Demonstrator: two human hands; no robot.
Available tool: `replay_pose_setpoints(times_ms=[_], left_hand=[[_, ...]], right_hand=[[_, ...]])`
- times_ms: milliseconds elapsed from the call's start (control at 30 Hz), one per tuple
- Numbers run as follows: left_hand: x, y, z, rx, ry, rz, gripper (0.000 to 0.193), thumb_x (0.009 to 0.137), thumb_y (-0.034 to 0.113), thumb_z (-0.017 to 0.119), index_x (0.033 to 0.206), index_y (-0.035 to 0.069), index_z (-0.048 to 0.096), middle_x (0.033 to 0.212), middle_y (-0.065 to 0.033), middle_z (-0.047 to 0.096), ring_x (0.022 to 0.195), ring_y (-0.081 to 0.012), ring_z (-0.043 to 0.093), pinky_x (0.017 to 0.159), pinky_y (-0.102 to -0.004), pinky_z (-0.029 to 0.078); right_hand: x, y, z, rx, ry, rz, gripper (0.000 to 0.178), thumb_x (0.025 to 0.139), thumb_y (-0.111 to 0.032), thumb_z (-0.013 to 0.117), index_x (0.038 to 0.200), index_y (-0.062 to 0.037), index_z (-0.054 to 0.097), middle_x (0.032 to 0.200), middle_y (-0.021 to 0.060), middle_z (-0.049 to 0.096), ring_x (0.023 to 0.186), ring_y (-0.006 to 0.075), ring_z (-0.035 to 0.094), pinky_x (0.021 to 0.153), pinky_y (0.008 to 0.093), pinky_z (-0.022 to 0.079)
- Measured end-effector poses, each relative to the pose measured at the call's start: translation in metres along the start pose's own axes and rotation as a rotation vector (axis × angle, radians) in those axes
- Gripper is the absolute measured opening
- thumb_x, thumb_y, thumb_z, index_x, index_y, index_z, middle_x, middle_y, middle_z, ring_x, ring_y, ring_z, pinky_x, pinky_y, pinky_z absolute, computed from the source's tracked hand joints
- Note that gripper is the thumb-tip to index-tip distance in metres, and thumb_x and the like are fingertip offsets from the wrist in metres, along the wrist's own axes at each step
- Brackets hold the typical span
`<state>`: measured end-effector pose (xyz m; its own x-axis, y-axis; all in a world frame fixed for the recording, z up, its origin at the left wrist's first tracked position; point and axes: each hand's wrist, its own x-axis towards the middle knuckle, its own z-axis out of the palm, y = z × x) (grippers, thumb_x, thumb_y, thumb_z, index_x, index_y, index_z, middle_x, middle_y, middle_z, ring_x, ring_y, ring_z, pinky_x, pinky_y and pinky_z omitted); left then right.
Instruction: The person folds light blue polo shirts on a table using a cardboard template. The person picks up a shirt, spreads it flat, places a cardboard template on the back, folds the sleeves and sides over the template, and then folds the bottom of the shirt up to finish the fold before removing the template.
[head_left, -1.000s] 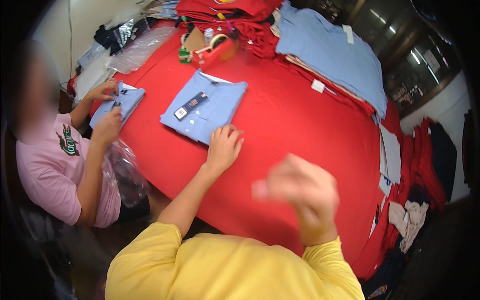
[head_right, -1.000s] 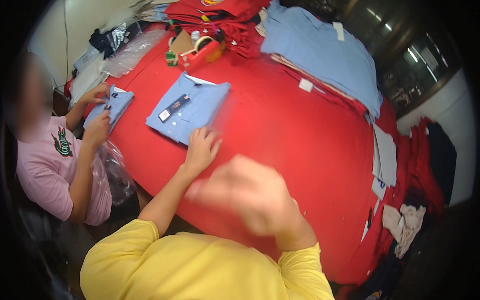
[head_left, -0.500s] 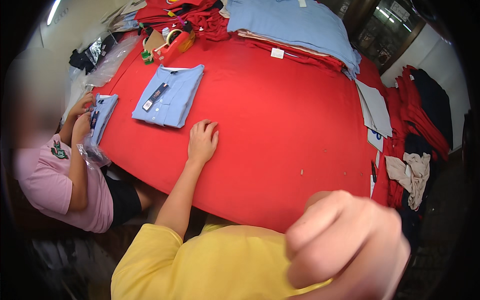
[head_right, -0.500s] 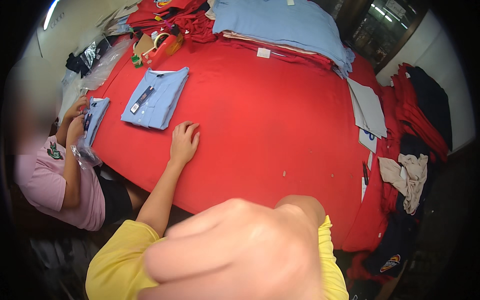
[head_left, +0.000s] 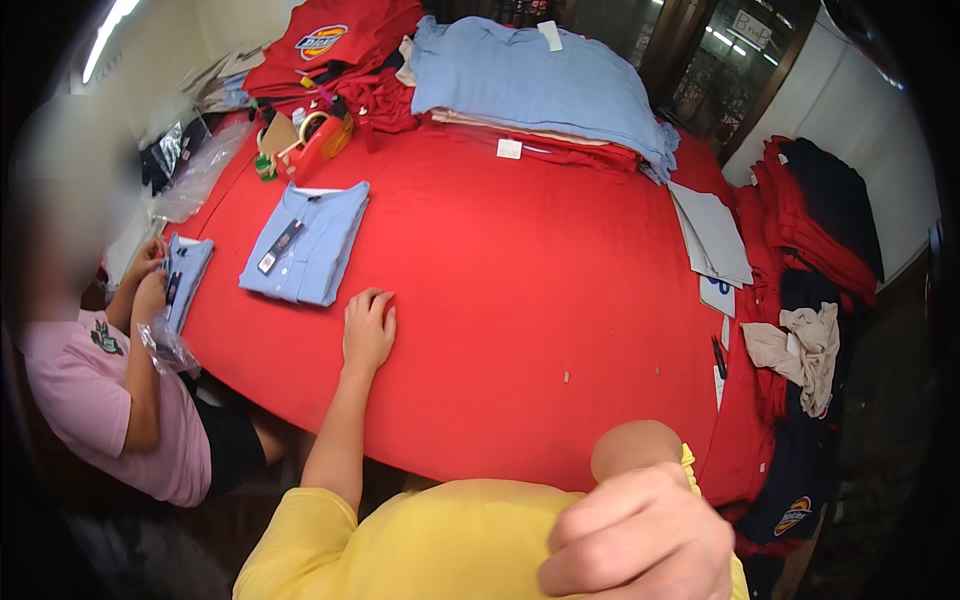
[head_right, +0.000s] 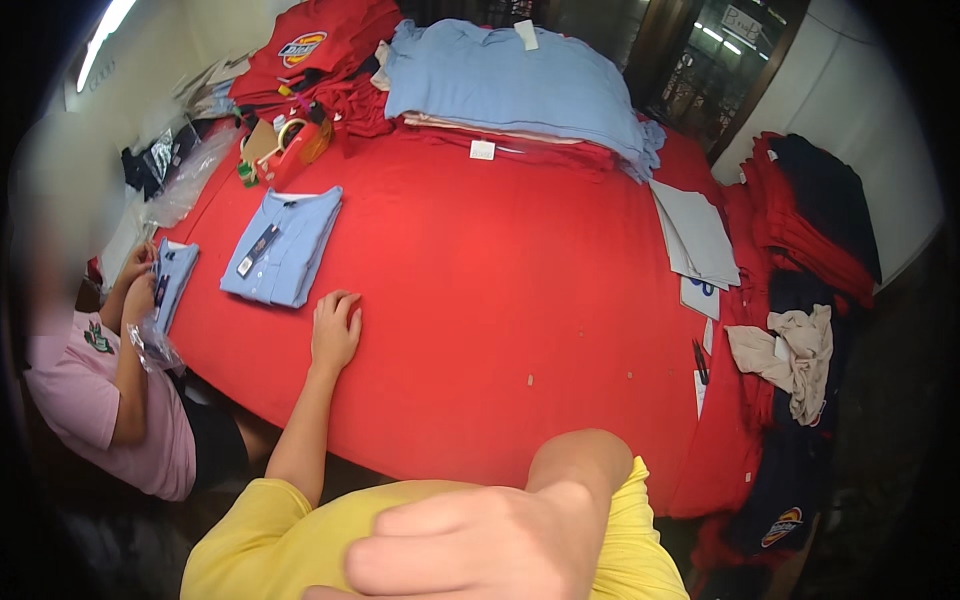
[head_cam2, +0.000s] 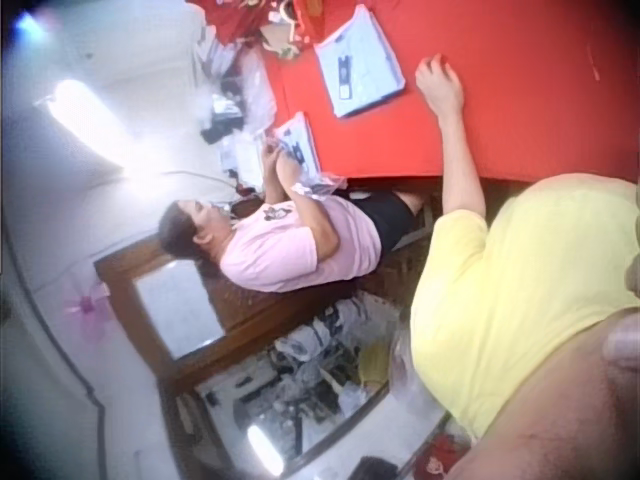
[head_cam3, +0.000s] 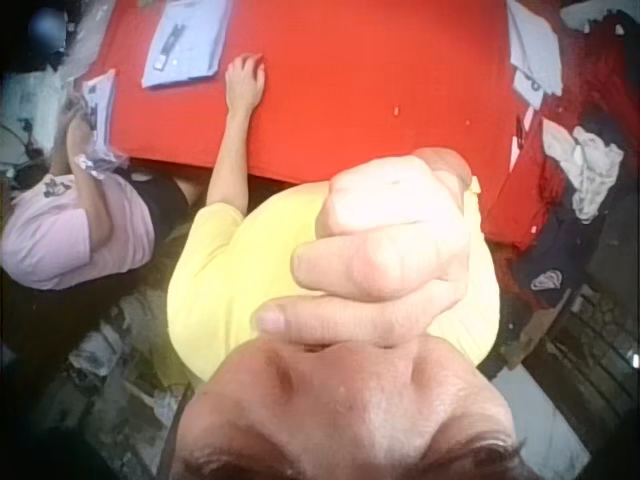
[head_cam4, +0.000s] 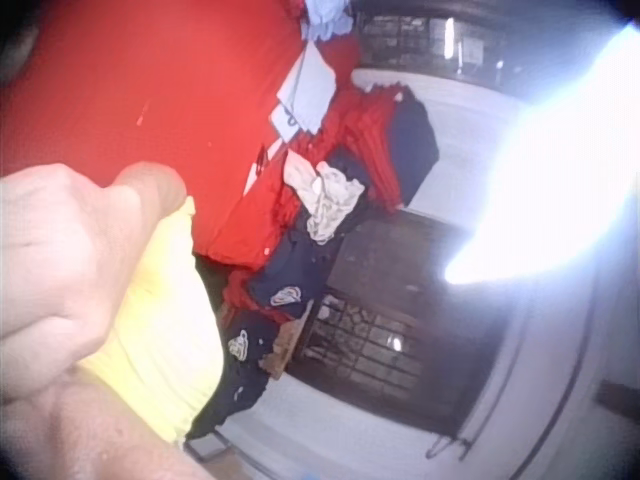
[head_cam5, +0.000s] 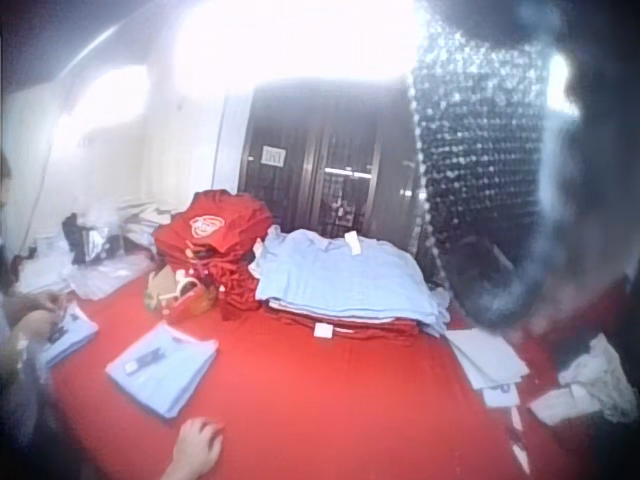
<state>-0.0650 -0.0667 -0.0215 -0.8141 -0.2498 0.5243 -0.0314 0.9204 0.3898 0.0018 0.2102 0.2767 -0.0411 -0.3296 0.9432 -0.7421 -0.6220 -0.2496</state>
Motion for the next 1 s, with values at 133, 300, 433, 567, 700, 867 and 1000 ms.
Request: replay_pose_setpoints(times_ms=[133,300,433,567,700,867,1000], left_hand=[[-0.008,0.003,-0.001,0.0,-0.032,-0.003,0.025,0.086,0.013,0.061,0.111,0.007,0.062,0.115,-0.0098,0.056,0.11,-0.0293,0.05,0.095,-0.0405,0.041],[-0.006,0.006,-0.001,-0.008,-0.014,-0.007,0.025,0.086,0.013,0.061,0.11,0.006,0.062,0.114,-0.0111,0.056,0.109,-0.0304,0.051,0.094,-0.0408,0.042],[-0.007,0.004,-0.005,-0.033,-0.006,-0.032,0.025,0.084,0.01,0.062,0.109,0.005,0.062,0.114,-0.012,0.056,0.109,-0.0311,0.052,0.093,-0.0416,0.043],[0.003,0.011,-0.004,-0.132,-0.05,-0.078,0.028,0.083,0.009,0.062,0.111,0.005,0.062,0.119,-0.012,0.056,0.115,-0.0311,0.051,0.099,-0.0424,0.043],[0.004,0.008,0.0,-0.087,-0.04,-0.044,0.029,0.084,0.009,0.063,0.112,0.006,0.064,0.124,-0.011,0.058,0.122,-0.0299,0.051,0.106,-0.0423,0.04],[0.005,0.011,-0.005,-0.116,-0.051,-0.095,0.026,0.084,0.009,0.063,0.109,0.005,0.066,0.122,-0.0104,0.061,0.122,-0.0292,0.053,0.108,-0.0424,0.039],[0.006,0.01,-0.007,-0.129,-0.059,-0.111,0.026,0.084,0.009,0.064,0.11,0.005,0.066,0.123,-0.0108,0.061,0.122,-0.029,0.053,0.108,-0.0428,0.039]], right_hand=[[0.009,-0.008,0.019,-0.268,0.256,0.045,0.011,0.069,-0.012,0.063,0.076,-0.005,0.067,0.071,0.0015,0.056,0.053,0.0139,0.048,0.047,0.0281,0.037],[0.002,-0.001,-0.026,-0.375,0.295,-0.015,0.01,0.078,-0.008,0.063,0.084,-0.0019,0.068,0.08,0.0043,0.06,0.065,0.0142,0.054,0.059,0.0269,0.042],[-0.02,0.085,-0.109,-0.506,0.324,0.571,0.009,0.085,-0.004,0.063,0.09,0.0006,0.07,0.086,0.0065,0.063,0.074,0.0145,0.059,0.068,0.0259,0.046],[-0.098,0.251,-0.222,-0.839,0.028,0.956,0.018,0.088,-0.014,0.063,0.098,-0.002,0.072,0.097,0.0102,0.068,0.09,0.02,0.063,0.081,0.0302,0.047],[-0.134,0.359,-0.29,-1.347,-0.174,0.886,0.018,0.087,-0.017,0.063,0.1,-0.0089,0.072,0.106,0.0115,0.066,0.104,0.0311,0.057,0.091,0.0448,0.044],[-0.137,0.423,-0.327,-1.581,-0.168,0.841,0.015,0.082,-0.022,0.068,0.096,-0.0158,0.071,0.108,0.007,0.061,0.107,0.0307,0.053,0.09,0.0508,0.041],[-0.127,0.438,-0.352,-1.431,-0.075,1.033,0.012,0.082,-0.021,0.068,0.091,-0.0124,0.069,0.102,0.0084,0.063,0.101,0.0298,0.057,0.084,0.0496,0.042]])
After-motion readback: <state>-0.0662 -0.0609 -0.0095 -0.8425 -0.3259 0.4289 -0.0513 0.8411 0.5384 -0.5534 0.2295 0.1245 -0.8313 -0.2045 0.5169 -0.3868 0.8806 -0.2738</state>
